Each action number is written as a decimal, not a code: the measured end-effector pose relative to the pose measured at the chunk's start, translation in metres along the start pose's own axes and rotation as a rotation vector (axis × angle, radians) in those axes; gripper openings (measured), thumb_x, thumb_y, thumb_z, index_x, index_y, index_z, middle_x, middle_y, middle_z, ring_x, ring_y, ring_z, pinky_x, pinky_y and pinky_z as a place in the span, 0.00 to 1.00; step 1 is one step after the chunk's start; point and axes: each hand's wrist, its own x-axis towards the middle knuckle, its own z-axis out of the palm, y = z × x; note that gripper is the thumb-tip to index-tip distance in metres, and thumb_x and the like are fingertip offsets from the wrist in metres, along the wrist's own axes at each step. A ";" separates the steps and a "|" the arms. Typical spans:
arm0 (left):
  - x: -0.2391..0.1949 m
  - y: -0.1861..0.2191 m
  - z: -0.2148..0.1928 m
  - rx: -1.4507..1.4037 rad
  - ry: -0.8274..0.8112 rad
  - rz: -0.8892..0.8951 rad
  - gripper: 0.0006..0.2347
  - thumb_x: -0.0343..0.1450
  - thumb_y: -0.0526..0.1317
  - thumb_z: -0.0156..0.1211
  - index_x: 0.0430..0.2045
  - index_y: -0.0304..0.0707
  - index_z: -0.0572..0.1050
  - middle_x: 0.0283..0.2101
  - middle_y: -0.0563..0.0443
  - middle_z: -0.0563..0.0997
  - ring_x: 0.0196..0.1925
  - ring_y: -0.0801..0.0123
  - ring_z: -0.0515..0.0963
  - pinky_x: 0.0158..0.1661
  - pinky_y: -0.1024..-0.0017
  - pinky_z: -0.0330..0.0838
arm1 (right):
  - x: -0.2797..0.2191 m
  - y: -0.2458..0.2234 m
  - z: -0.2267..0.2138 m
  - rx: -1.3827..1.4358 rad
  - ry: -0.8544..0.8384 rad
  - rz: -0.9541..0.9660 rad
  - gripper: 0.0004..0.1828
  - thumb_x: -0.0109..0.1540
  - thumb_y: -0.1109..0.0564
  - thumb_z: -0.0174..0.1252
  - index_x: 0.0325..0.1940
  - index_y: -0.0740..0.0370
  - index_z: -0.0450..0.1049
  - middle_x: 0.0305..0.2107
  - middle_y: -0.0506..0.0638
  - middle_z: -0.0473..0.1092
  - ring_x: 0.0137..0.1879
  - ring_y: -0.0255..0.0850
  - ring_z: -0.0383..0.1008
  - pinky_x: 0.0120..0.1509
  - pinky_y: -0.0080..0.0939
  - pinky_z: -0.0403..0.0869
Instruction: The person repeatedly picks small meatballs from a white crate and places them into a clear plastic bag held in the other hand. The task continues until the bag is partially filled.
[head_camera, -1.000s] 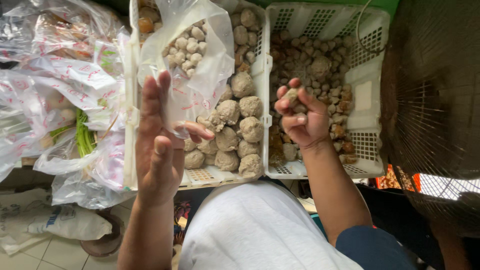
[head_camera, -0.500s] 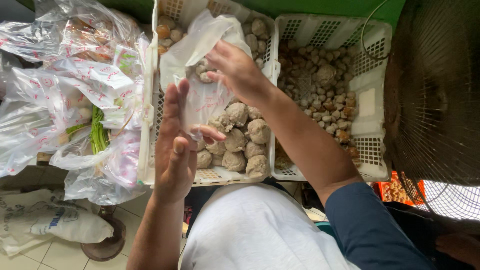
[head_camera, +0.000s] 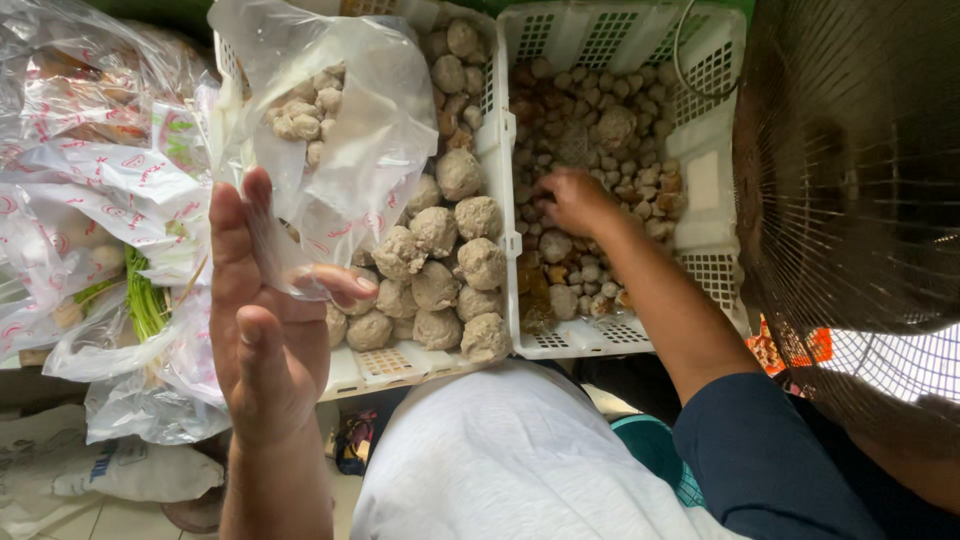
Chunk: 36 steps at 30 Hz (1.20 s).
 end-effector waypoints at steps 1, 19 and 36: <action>0.001 0.000 0.001 0.005 0.001 0.003 0.38 0.80 0.56 0.59 0.79 0.38 0.45 0.78 0.51 0.53 0.48 0.62 0.81 0.51 0.69 0.75 | 0.000 -0.002 0.001 -0.034 0.046 -0.061 0.25 0.56 0.56 0.68 0.56 0.63 0.75 0.48 0.63 0.73 0.53 0.59 0.74 0.56 0.57 0.74; -0.003 0.000 0.007 0.029 0.071 0.000 0.38 0.80 0.57 0.59 0.79 0.39 0.45 0.78 0.51 0.53 0.46 0.62 0.81 0.48 0.69 0.76 | -0.060 -0.024 -0.084 0.015 -0.458 0.125 0.23 0.56 0.39 0.67 0.43 0.58 0.78 0.38 0.53 0.79 0.45 0.47 0.80 0.50 0.52 0.78; -0.002 -0.001 0.012 0.047 0.037 0.017 0.37 0.81 0.56 0.58 0.79 0.38 0.45 0.78 0.50 0.53 0.47 0.63 0.82 0.49 0.70 0.75 | 0.001 -0.027 -0.010 0.101 -0.171 0.200 0.29 0.59 0.61 0.63 0.64 0.64 0.67 0.48 0.63 0.73 0.52 0.53 0.77 0.57 0.50 0.76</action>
